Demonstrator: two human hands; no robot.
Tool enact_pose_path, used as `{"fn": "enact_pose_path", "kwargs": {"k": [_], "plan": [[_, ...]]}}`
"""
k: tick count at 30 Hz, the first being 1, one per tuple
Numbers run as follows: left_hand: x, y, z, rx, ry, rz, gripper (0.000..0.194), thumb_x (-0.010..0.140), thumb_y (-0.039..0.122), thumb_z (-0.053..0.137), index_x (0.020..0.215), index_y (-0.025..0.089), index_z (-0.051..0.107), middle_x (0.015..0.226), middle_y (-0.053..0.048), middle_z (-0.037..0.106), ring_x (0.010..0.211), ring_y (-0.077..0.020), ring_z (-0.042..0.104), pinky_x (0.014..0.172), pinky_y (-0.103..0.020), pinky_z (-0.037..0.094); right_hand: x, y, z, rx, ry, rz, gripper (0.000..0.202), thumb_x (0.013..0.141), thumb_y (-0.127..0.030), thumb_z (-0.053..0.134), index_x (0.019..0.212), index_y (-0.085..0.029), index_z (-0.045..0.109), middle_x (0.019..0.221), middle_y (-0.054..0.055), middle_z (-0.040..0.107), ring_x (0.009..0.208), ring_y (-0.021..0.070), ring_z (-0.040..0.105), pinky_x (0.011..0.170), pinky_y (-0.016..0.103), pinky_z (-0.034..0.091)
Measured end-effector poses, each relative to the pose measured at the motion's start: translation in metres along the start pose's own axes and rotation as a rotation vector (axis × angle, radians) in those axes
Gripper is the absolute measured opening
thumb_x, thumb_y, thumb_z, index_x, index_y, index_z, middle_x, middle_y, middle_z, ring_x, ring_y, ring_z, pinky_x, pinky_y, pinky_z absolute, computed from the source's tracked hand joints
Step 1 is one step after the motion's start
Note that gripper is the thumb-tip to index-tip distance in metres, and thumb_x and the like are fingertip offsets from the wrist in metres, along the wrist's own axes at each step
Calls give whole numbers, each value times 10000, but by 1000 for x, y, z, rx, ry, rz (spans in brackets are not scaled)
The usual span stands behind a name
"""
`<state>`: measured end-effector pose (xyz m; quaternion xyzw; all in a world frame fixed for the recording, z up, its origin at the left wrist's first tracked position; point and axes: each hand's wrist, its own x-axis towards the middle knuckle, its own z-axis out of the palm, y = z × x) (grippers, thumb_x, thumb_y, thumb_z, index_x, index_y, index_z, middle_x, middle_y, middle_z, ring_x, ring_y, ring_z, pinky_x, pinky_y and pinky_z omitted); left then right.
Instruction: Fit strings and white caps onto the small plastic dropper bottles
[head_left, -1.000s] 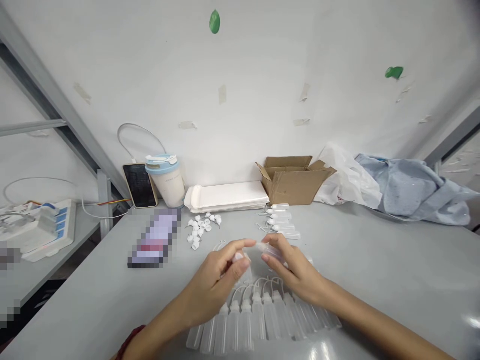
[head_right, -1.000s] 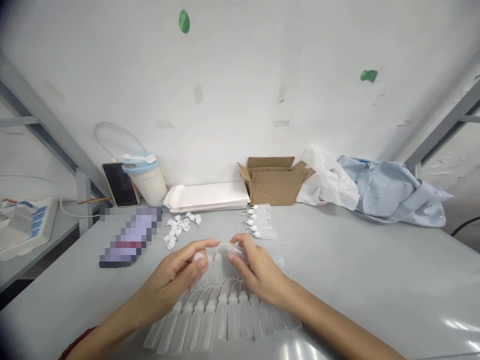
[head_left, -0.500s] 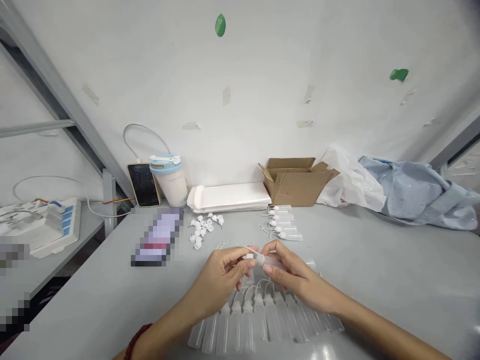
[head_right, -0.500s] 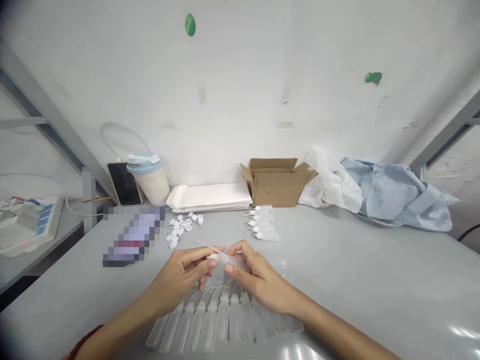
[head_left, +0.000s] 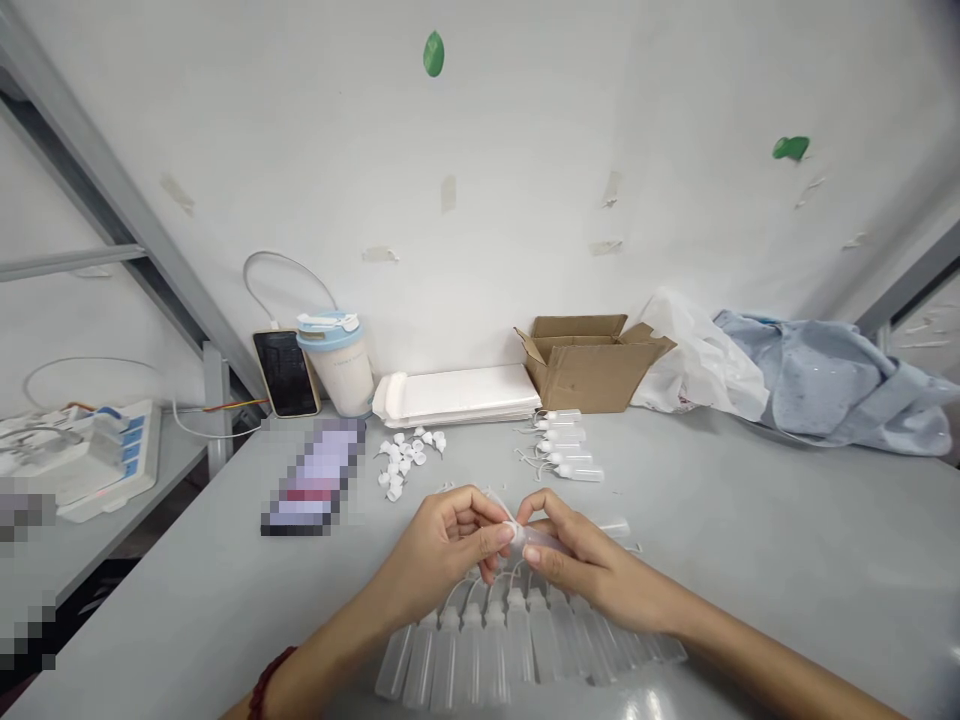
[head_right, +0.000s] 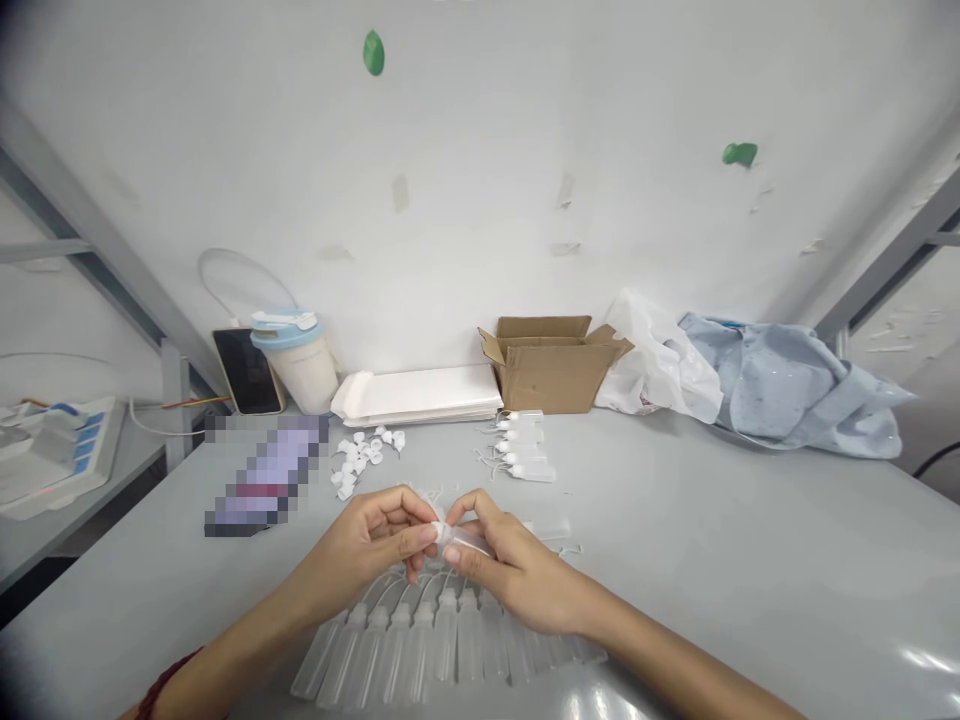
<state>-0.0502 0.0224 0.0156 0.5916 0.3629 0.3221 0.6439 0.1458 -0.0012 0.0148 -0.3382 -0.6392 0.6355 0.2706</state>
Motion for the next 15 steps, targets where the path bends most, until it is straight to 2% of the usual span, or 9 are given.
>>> {"fn": "enact_pose_path", "kwargs": {"k": [10, 12, 15], "plan": [[-1, 2, -1, 19, 9, 57, 83, 724, 200, 677, 773, 135, 658, 753, -7, 608, 667, -108, 550, 623, -225, 473, 4, 3, -4, 211, -52, 87, 334, 856, -497, 511, 997, -239, 354, 610, -93, 344, 488, 64, 264, 462, 198, 239], [-1, 2, -2, 12, 11, 59, 99, 711, 201, 694, 783, 139, 665, 781, -13, 622, 689, -110, 557, 627, -215, 463, 4, 3, -5, 243, -67, 99, 332, 854, -501, 512, 996, -243, 359, 582, -101, 318, 474, 62, 247, 458, 194, 236], [-1, 5, -4, 14, -18, 49, 135, 737, 253, 679, 791, 129, 682, 713, -15, 628, 643, -110, 570, 626, -228, 474, 3, 2, -5, 285, -88, 109, 310, 862, -483, 513, 999, -247, 364, 583, -97, 312, 492, 64, 245, 457, 188, 217]]}}
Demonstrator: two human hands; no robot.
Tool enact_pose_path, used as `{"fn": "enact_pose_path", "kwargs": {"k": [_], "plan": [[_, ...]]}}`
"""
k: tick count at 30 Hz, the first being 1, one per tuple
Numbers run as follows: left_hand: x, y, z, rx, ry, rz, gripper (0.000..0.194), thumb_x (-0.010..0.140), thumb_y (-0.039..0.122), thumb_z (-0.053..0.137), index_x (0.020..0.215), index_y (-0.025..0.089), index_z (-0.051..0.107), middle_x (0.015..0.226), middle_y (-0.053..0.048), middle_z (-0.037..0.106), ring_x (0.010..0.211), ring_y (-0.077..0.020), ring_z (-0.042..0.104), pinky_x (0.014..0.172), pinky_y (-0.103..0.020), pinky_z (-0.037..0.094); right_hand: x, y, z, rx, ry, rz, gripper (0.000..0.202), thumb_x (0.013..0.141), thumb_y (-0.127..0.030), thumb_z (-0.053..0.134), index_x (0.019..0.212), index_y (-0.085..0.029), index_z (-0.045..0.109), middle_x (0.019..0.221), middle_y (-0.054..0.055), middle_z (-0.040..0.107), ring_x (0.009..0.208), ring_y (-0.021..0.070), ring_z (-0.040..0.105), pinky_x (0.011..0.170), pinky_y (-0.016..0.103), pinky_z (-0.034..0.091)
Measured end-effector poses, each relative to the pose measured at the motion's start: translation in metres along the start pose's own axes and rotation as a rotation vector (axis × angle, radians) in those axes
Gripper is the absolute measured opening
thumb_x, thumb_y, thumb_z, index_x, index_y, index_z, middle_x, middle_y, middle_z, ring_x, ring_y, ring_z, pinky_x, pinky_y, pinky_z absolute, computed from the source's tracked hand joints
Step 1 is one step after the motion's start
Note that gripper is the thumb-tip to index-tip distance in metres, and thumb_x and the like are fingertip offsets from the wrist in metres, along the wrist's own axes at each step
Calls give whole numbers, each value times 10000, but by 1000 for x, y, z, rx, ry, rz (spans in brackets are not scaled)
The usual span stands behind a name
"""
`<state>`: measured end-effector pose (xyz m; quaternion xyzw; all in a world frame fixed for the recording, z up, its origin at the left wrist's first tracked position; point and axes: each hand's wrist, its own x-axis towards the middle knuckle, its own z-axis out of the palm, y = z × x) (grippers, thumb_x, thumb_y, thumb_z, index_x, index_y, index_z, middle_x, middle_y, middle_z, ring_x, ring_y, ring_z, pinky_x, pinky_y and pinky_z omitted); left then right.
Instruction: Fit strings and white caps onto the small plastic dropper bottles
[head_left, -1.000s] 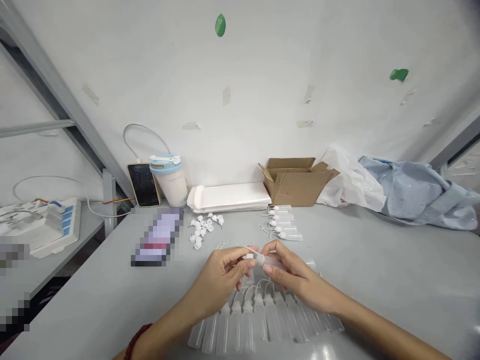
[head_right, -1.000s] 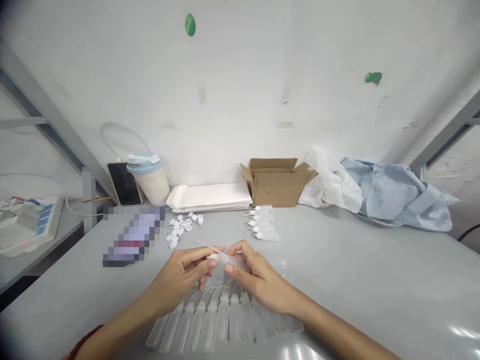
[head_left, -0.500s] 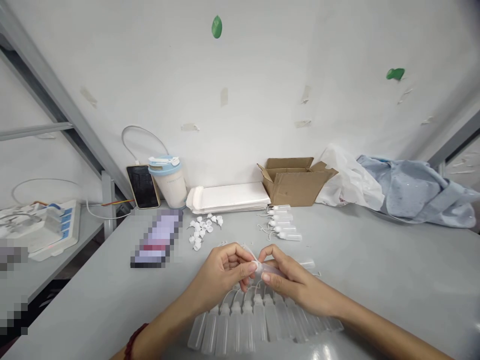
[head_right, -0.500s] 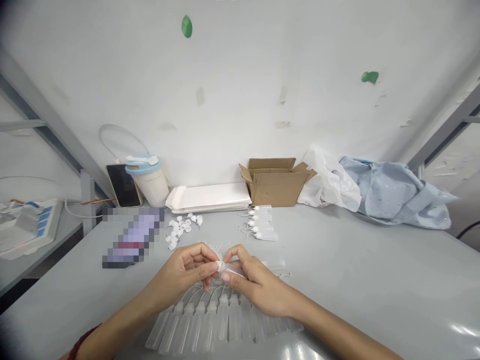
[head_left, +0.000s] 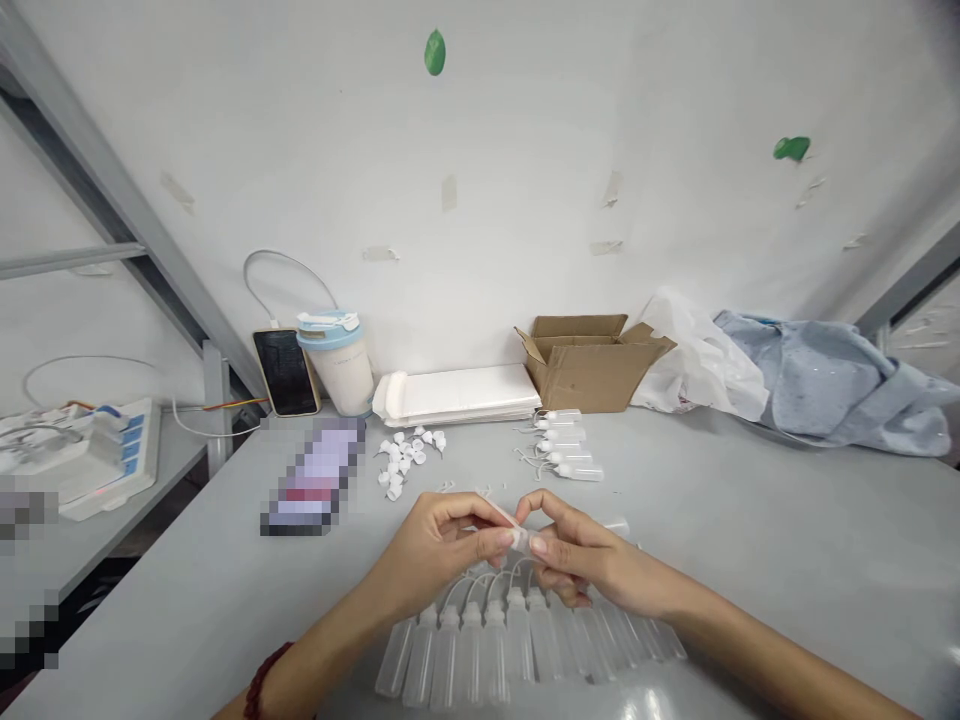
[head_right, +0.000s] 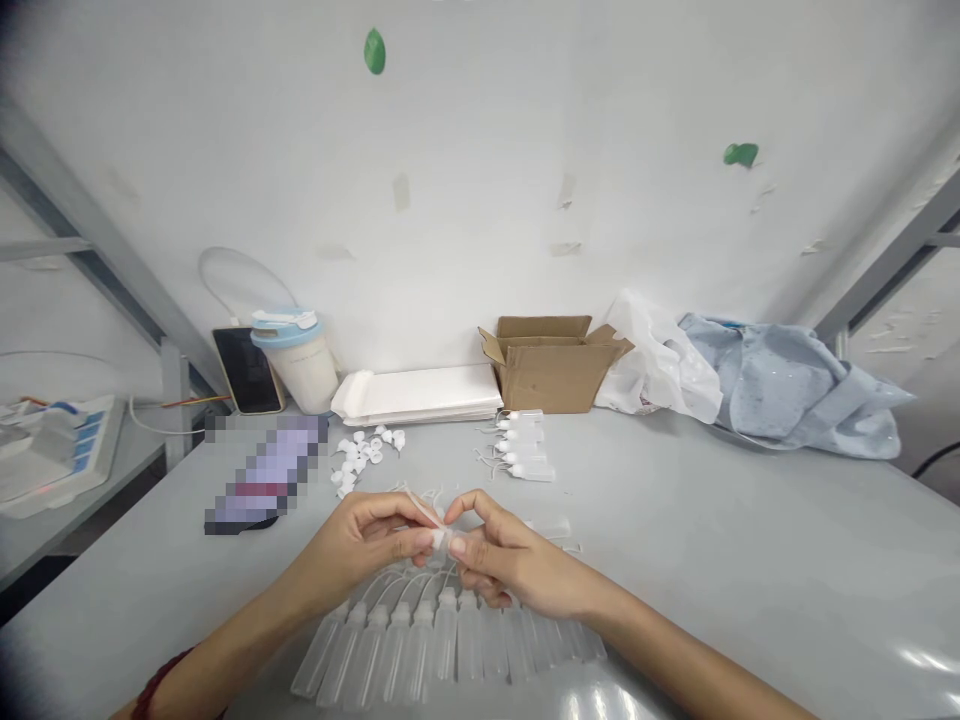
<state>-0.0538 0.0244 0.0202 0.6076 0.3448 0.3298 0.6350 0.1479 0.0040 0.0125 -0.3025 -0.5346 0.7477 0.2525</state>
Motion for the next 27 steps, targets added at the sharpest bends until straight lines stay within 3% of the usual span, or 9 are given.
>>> {"fn": "enact_pose_path", "kwargs": {"k": [9, 13, 17, 20, 23, 27], "plan": [[-2, 0, 5, 27, -101, -156, 265, 770, 362, 628, 670, 118, 609, 544, 10, 575, 451, -90, 524, 452, -206, 444, -3, 1, 6, -26, 29, -5, 361, 848, -478, 536, 1058, -252, 348, 632, -83, 389, 536, 71, 319, 483, 198, 261], [-5, -1, 7, 122, 10, 8, 115, 721, 243, 684, 742, 133, 657, 675, -7, 614, 604, -111, 566, 585, -222, 482, -2, 0, 3, 12, 25, 33, 362, 845, -489, 537, 1039, -256, 340, 577, -107, 330, 484, 59, 252, 461, 197, 217], [-4, -2, 8, 205, 64, 124, 135, 689, 227, 711, 792, 140, 696, 808, -48, 640, 722, -156, 596, 672, -260, 498, 0, -1, 0, 84, 4, 45, 336, 853, -476, 535, 1020, -260, 340, 566, -117, 269, 455, 50, 182, 440, 196, 165], [-2, -2, 7, 141, 27, 77, 167, 746, 301, 659, 784, 144, 698, 802, -49, 640, 680, -143, 580, 632, -250, 492, 0, -1, 0, 99, -6, 30, 307, 867, -448, 531, 1021, -260, 344, 580, -112, 259, 462, 51, 178, 436, 194, 158], [0, -3, 6, 128, -20, -28, 299, 818, 387, 559, 713, 129, 669, 661, -21, 606, 562, -113, 543, 548, -224, 462, 0, 0, 1, 87, -7, 23, 297, 872, -445, 523, 1022, -258, 349, 592, -105, 270, 477, 56, 191, 434, 193, 154], [-2, -2, 7, 189, -54, -110, 351, 835, 400, 522, 636, 126, 615, 580, -2, 573, 494, -100, 515, 490, -207, 428, -1, 0, 1, 67, -6, 31, 305, 868, -453, 523, 1018, -256, 344, 576, -109, 269, 477, 58, 188, 433, 195, 155]]}}
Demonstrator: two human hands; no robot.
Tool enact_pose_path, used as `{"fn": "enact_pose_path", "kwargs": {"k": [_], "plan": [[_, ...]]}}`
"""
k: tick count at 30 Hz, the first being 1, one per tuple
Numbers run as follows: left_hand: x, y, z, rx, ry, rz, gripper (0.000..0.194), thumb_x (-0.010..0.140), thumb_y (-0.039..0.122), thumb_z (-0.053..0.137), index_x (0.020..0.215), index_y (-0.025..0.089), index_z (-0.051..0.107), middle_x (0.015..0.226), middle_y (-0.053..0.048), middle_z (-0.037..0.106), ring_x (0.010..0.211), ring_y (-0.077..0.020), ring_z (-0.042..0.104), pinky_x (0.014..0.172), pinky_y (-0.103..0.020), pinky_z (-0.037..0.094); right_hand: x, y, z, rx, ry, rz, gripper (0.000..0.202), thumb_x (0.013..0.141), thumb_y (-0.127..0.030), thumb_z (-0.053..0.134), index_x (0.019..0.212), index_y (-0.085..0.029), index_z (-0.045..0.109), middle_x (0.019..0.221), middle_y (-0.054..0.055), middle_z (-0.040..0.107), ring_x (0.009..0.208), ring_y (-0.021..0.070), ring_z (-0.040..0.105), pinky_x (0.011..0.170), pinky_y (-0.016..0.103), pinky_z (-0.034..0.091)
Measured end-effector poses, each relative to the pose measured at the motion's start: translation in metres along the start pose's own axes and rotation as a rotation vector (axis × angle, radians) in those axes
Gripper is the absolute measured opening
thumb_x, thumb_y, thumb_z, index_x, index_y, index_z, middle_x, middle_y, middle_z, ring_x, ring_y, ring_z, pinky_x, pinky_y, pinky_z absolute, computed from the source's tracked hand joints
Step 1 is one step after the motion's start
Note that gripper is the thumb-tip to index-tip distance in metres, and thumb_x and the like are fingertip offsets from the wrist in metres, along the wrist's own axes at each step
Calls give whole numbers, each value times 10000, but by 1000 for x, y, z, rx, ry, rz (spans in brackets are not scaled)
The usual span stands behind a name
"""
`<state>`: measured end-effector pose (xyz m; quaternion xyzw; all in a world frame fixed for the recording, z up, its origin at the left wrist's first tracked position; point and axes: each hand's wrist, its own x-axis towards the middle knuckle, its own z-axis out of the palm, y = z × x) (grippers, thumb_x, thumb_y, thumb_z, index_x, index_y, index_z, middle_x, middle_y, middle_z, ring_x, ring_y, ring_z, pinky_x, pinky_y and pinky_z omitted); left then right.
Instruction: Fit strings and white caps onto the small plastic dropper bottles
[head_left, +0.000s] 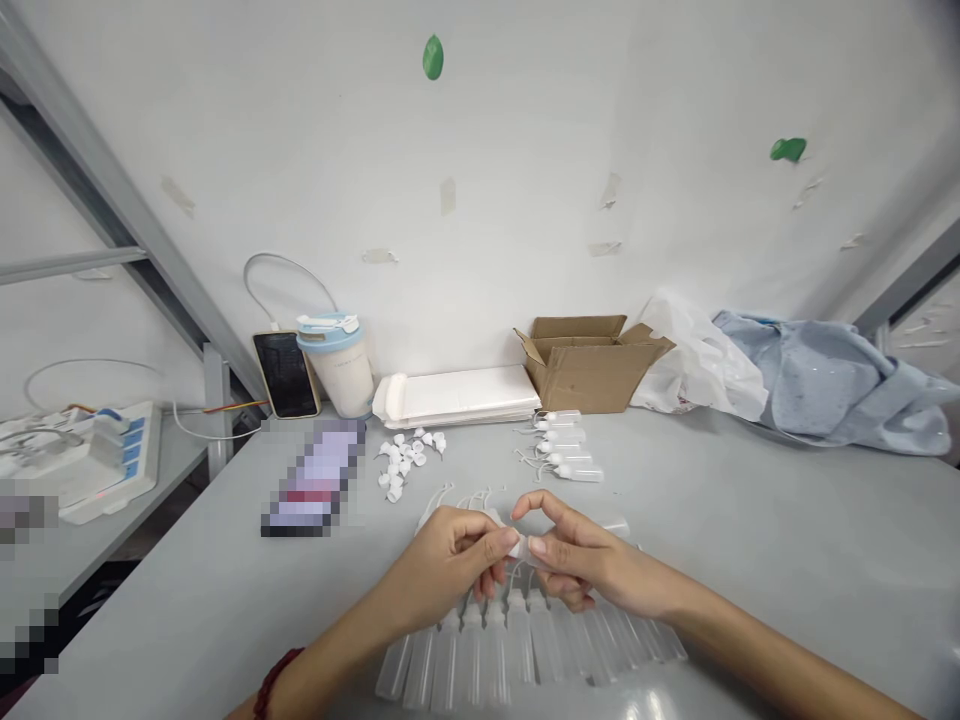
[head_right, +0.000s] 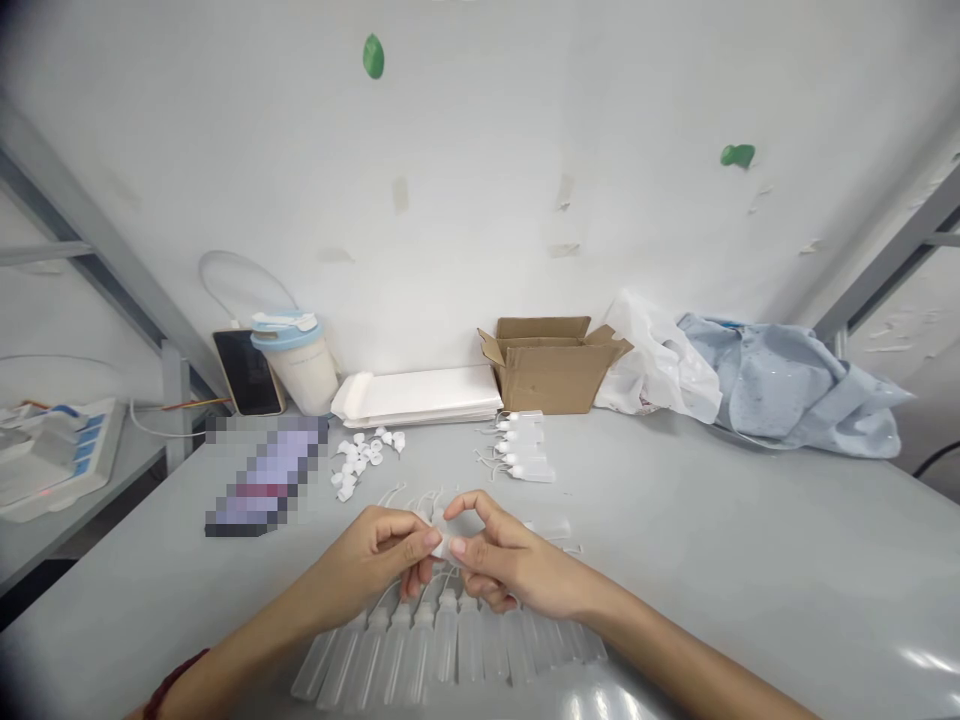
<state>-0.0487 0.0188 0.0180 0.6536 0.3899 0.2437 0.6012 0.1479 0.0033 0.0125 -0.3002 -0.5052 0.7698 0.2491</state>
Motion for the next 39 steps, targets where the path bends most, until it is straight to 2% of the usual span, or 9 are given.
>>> {"fn": "enact_pose_path", "kwargs": {"k": [4, 7, 10, 16, 22, 24, 29, 33, 39], "plan": [[-4, 3, 1, 171, 102, 168, 164, 802, 282, 583, 834, 152, 677, 736, -33, 628, 654, -141, 558, 617, -239, 458, -1, -2, -2, 2, -9, 10, 288, 881, -455, 502, 1010, -258, 335, 548, -120, 240, 462, 56, 167, 436, 197, 157], [-5, 6, 1, 257, 146, 260, 176, 787, 245, 603, 916, 159, 687, 786, -47, 641, 714, -155, 572, 705, -262, 457, 0, -3, -3, 3, -2, 6, 285, 883, -461, 494, 1018, -262, 342, 537, -123, 235, 457, 56, 159, 438, 196, 163], [-4, 4, 1, 139, 76, 171, 231, 809, 326, 582, 946, 160, 667, 798, -43, 643, 700, -150, 578, 662, -247, 467, 0, -3, -2, -2, 7, 12, 303, 869, -477, 506, 1011, -261, 349, 534, -123, 237, 452, 55, 162, 435, 193, 164], [-3, -1, 2, 80, -5, 39, 351, 856, 421, 486, 683, 140, 606, 649, -9, 581, 557, -115, 530, 538, -211, 421, 0, -2, -1, -23, 6, 36, 321, 857, -495, 516, 1003, -256, 359, 533, -117, 258, 453, 54, 176, 439, 193, 160], [-2, -1, 1, 459, 93, 408, 222, 878, 290, 489, 879, 165, 672, 633, -14, 521, 599, -134, 459, 603, -238, 382, 1, 1, -6, 49, 0, 67, 318, 858, -504, 510, 1006, -259, 371, 513, -117, 249, 445, 52, 143, 425, 190, 130], [-3, 1, 1, 479, 86, 450, 214, 882, 253, 481, 930, 163, 669, 664, -24, 535, 616, -138, 460, 615, -242, 380, 1, 1, -6, 66, 4, 70, 318, 854, -499, 521, 1003, -257, 376, 519, -115, 253, 443, 50, 146, 423, 188, 126], [-5, 5, 3, 286, 42, 249, 236, 850, 337, 525, 938, 169, 665, 722, -24, 563, 666, -144, 524, 606, -227, 418, 1, 1, -4, 65, 3, 45, 322, 855, -492, 523, 1012, -254, 375, 516, -119, 250, 438, 51, 148, 420, 186, 135], [-3, 2, 6, 96, 29, 21, 426, 865, 459, 439, 655, 130, 610, 578, -2, 540, 512, -112, 513, 508, -210, 415, 1, 0, -3, -5, 21, 38, 331, 855, -515, 502, 1005, -254, 366, 502, -125, 236, 440, 55, 146, 426, 192, 144], [-4, 3, 6, 35, 8, 56, 315, 847, 391, 499, 702, 139, 619, 633, -8, 563, 554, -115, 528, 541, -213, 437, 1, 0, -3, -10, 24, 39, 358, 834, -526, 528, 1000, -259, 358, 520, -124, 235, 440, 51, 150, 431, 191, 145]]}}
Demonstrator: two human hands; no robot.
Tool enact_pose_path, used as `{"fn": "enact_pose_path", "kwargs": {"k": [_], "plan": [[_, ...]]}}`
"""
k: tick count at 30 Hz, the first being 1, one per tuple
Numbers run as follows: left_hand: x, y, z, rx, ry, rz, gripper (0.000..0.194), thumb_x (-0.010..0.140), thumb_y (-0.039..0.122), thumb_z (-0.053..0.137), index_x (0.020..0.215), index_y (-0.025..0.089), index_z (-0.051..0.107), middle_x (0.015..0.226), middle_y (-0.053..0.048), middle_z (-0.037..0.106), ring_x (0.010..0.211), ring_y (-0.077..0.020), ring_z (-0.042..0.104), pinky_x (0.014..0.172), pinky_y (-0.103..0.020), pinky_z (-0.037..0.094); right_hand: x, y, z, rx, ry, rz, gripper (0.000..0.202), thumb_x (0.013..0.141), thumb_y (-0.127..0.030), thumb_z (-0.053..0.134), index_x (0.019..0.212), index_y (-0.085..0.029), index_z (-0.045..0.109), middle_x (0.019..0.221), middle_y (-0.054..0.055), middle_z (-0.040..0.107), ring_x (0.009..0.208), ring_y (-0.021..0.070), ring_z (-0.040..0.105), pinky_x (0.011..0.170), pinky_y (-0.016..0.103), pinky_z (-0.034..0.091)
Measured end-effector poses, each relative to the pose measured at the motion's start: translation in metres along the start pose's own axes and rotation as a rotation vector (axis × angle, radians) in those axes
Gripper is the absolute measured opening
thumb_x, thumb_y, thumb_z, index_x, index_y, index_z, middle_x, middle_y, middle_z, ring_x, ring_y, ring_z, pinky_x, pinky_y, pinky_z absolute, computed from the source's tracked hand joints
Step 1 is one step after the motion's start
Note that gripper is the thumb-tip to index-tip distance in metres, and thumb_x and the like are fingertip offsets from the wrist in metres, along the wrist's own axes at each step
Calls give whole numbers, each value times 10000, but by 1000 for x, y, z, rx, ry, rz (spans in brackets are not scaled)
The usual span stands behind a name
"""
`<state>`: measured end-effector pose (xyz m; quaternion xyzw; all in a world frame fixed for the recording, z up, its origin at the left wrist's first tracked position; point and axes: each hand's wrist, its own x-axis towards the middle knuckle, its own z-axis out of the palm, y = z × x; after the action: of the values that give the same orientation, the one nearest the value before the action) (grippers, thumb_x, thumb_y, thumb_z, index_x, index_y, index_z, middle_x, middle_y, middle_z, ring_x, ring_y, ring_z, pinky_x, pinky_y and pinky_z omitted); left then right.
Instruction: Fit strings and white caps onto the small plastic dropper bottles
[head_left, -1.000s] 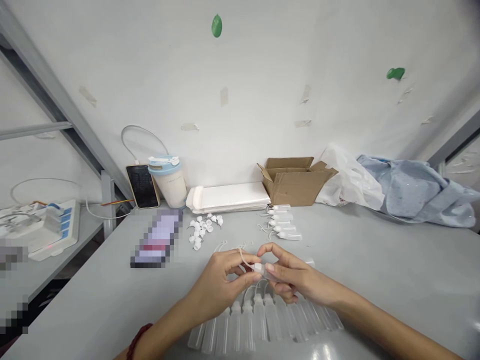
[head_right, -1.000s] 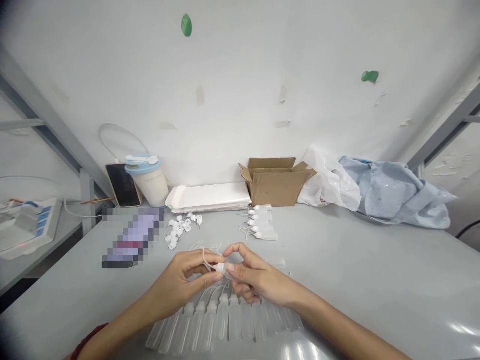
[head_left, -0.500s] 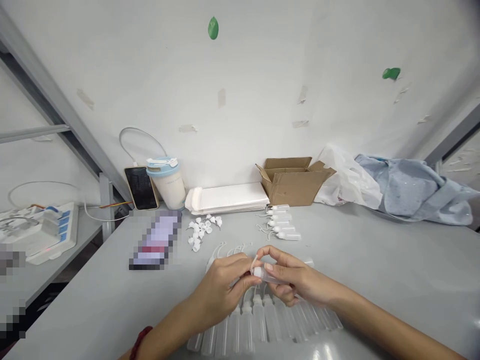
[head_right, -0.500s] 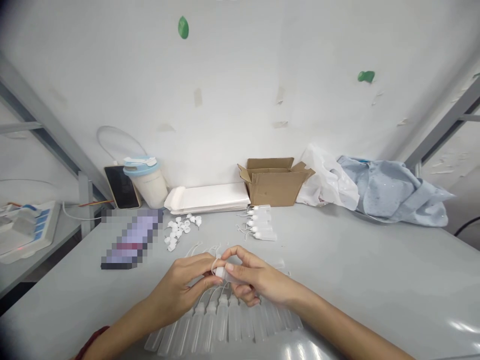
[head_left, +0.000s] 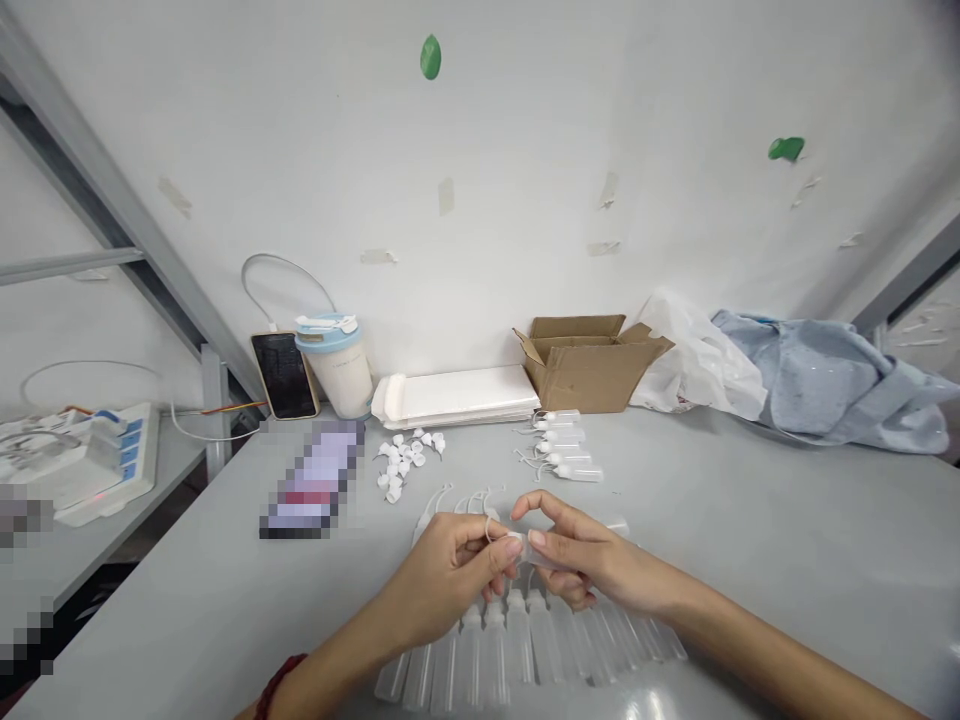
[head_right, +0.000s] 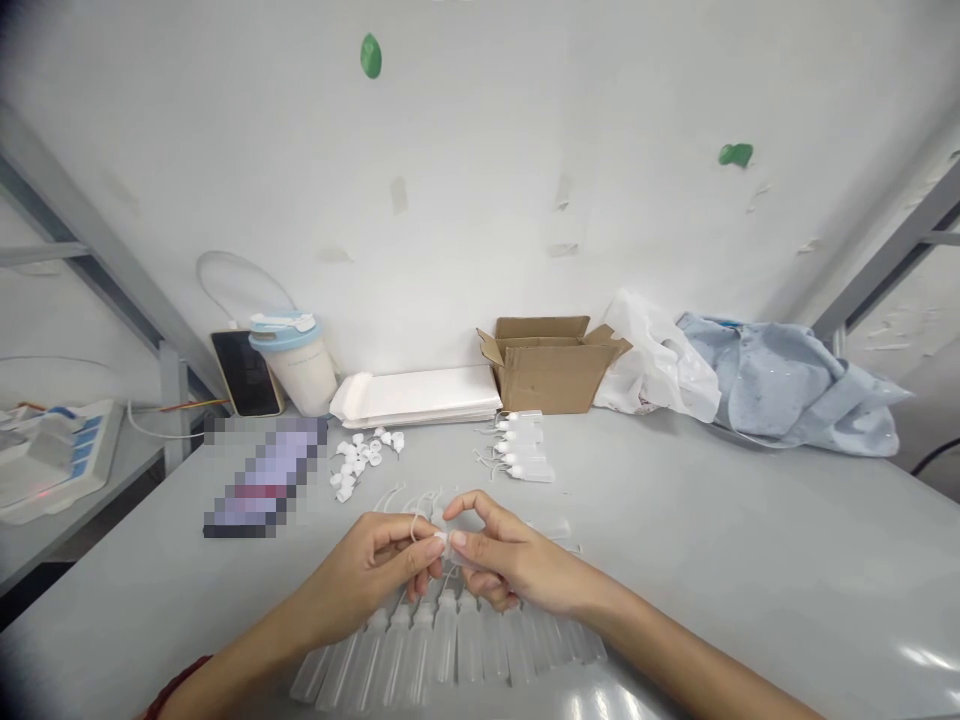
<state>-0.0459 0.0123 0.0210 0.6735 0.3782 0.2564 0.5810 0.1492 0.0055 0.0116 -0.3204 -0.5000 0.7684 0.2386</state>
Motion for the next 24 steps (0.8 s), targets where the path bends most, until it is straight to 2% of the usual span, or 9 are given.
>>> {"fn": "enact_pose_path", "kwargs": {"k": [5, 8, 10, 14, 16, 18, 20, 24], "plan": [[-3, 2, 1, 214, 76, 185, 207, 851, 281, 505, 844, 152, 667, 704, -35, 584, 637, -141, 529, 608, -241, 445, 1, 0, 0, 71, -5, -7, 348, 834, -500, 548, 1001, -258, 362, 510, -128, 217, 433, 50, 127, 426, 190, 133], [-2, 2, 1, 216, 112, 206, 182, 826, 255, 537, 924, 163, 659, 808, -53, 630, 708, -156, 557, 651, -250, 458, 1, 0, 2, 18, 15, -17, 348, 837, -501, 537, 999, -256, 351, 508, -130, 217, 429, 54, 128, 420, 183, 152], [-1, 2, 1, 164, 127, 168, 171, 817, 260, 549, 910, 162, 653, 799, -44, 629, 706, -152, 561, 669, -254, 467, 1, 0, 2, -140, 109, -87, 344, 848, -494, 517, 1019, -253, 342, 548, -113, 301, 435, 59, 198, 429, 187, 201], [3, 2, -5, 30, 183, 33, 198, 827, 305, 534, 795, 135, 629, 637, -6, 576, 603, -127, 543, 616, -245, 467, 3, 8, -1, -741, 415, -366, 263, 880, -398, 496, 1050, -229, 388, 650, -44, 436, 528, 112, 381, 499, 230, 293], [6, 1, -8, -46, 145, -44, 271, 837, 339, 519, 706, 119, 608, 592, -7, 561, 557, -121, 541, 580, -245, 462, 5, 12, -4, -983, 474, -489, 188, 904, -344, 456, 1036, -212, 437, 675, -8, 477, 572, 142, 431, 539, 256, 327], [8, -1, -10, -144, 66, -103, 325, 836, 371, 518, 650, 113, 584, 582, -12, 555, 524, -118, 541, 539, -245, 458, 5, 14, -6, -1094, 486, -577, 164, 923, -312, 412, 1023, -196, 471, 736, 35, 526, 623, 162, 466, 572, 272, 352], [8, -2, -10, -219, 17, -118, 339, 830, 391, 525, 642, 113, 573, 579, -10, 551, 505, -116, 541, 503, -239, 454, 5, 15, -5, -1088, 497, -615, 165, 929, -305, 399, 991, -185, 495, 741, 42, 541, 624, 159, 473, 574, 266, 363], [5, -2, -5, -136, 77, -26, 292, 835, 363, 529, 697, 113, 593, 583, -13, 572, 527, -120, 556, 531, -242, 474, 3, 12, 2, -902, 556, -569, 234, 919, -350, 411, 845, -176, 549, 620, -7, 485, 539, 123, 430, 523, 238, 345]]}}
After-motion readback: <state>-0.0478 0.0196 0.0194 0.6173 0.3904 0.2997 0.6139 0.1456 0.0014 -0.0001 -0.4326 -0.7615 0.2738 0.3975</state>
